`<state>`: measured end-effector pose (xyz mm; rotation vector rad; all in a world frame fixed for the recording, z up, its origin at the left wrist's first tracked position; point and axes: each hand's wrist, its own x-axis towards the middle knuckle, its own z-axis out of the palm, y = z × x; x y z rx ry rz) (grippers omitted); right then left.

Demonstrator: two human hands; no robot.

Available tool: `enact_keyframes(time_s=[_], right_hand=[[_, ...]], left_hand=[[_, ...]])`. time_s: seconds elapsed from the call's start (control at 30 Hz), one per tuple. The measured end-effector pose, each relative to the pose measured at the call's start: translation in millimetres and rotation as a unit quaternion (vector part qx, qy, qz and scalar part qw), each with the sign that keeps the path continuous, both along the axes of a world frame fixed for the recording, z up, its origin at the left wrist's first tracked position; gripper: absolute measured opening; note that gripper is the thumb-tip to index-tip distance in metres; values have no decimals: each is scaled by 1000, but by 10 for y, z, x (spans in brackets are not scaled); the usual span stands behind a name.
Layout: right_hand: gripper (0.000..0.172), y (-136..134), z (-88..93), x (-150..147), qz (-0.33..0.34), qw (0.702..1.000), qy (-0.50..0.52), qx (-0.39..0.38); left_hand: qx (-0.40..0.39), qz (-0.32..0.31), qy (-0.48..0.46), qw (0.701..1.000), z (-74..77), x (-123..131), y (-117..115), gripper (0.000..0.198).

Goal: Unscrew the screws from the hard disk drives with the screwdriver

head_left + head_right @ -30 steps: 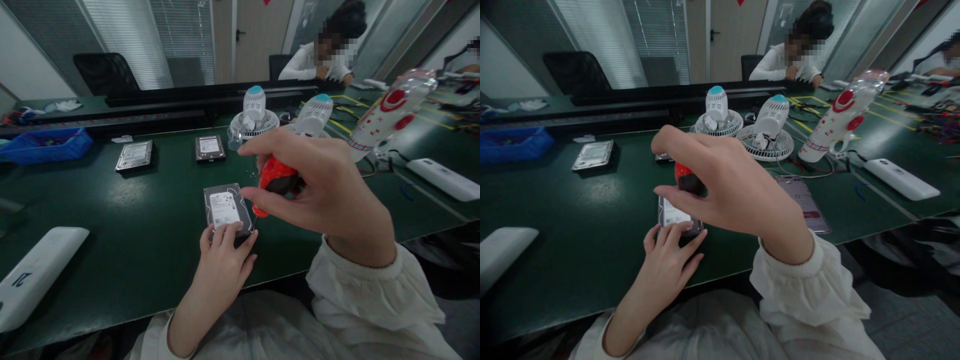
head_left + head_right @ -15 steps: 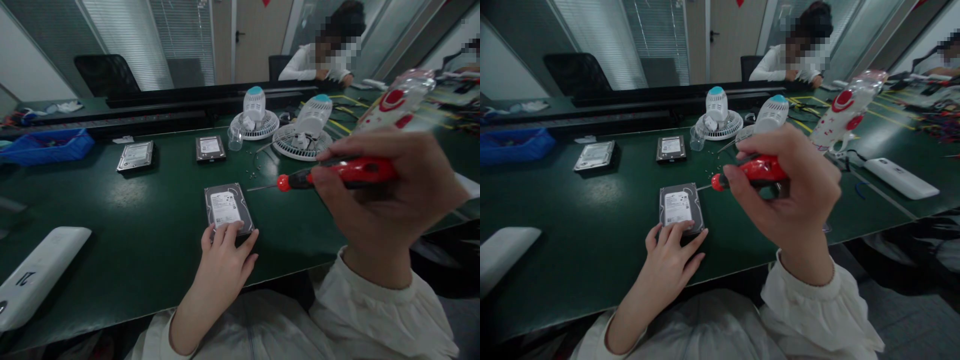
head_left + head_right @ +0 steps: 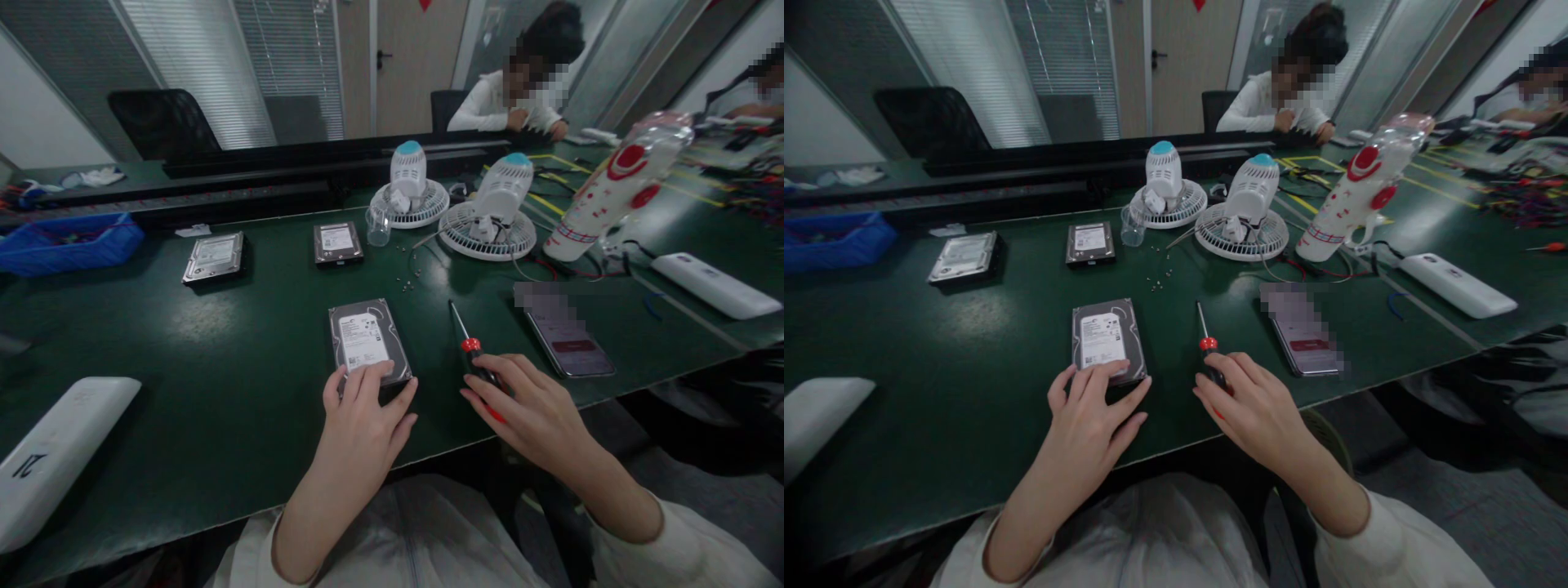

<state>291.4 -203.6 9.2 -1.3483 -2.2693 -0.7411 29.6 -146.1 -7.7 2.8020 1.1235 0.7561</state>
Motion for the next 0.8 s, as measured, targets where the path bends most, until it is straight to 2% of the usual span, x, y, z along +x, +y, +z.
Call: enact_keyframes(time_s=[0.07, 0.2, 0.27, 0.4, 0.53, 0.6, 0.7, 0.8], right_hand=[[10, 5, -12, -15, 6, 999, 11, -49], [38, 19, -56, 4, 23, 991, 52, -118], [43, 24, -51, 4, 23, 990, 56, -131], [33, 82, 89, -85, 2, 991, 59, -122], [24, 270, 240, -275, 63, 977, 104, -173], [16, 393, 248, -365, 86, 968, 113, -205], [8, 543, 209, -442, 84, 961, 113, -239], [7, 608, 187, -456, 82, 954, 112, -266]], left_hand=[[2, -2, -8, 1000, 2, -2, 4, 33], [9, 1, -19, 1000, 13, -4, -2, 37], [17, 10, -30, 999, 20, -15, -14, 39], [40, 56, -80, 994, 15, -107, -35, 35], [23, 160, -95, 982, -14, -316, -30, 38], [14, 189, -76, 979, -24, -428, -23, 39], [3, 227, -63, 972, -23, -543, -14, 32], [-18, 227, -44, 973, -14, -572, -5, 22]])
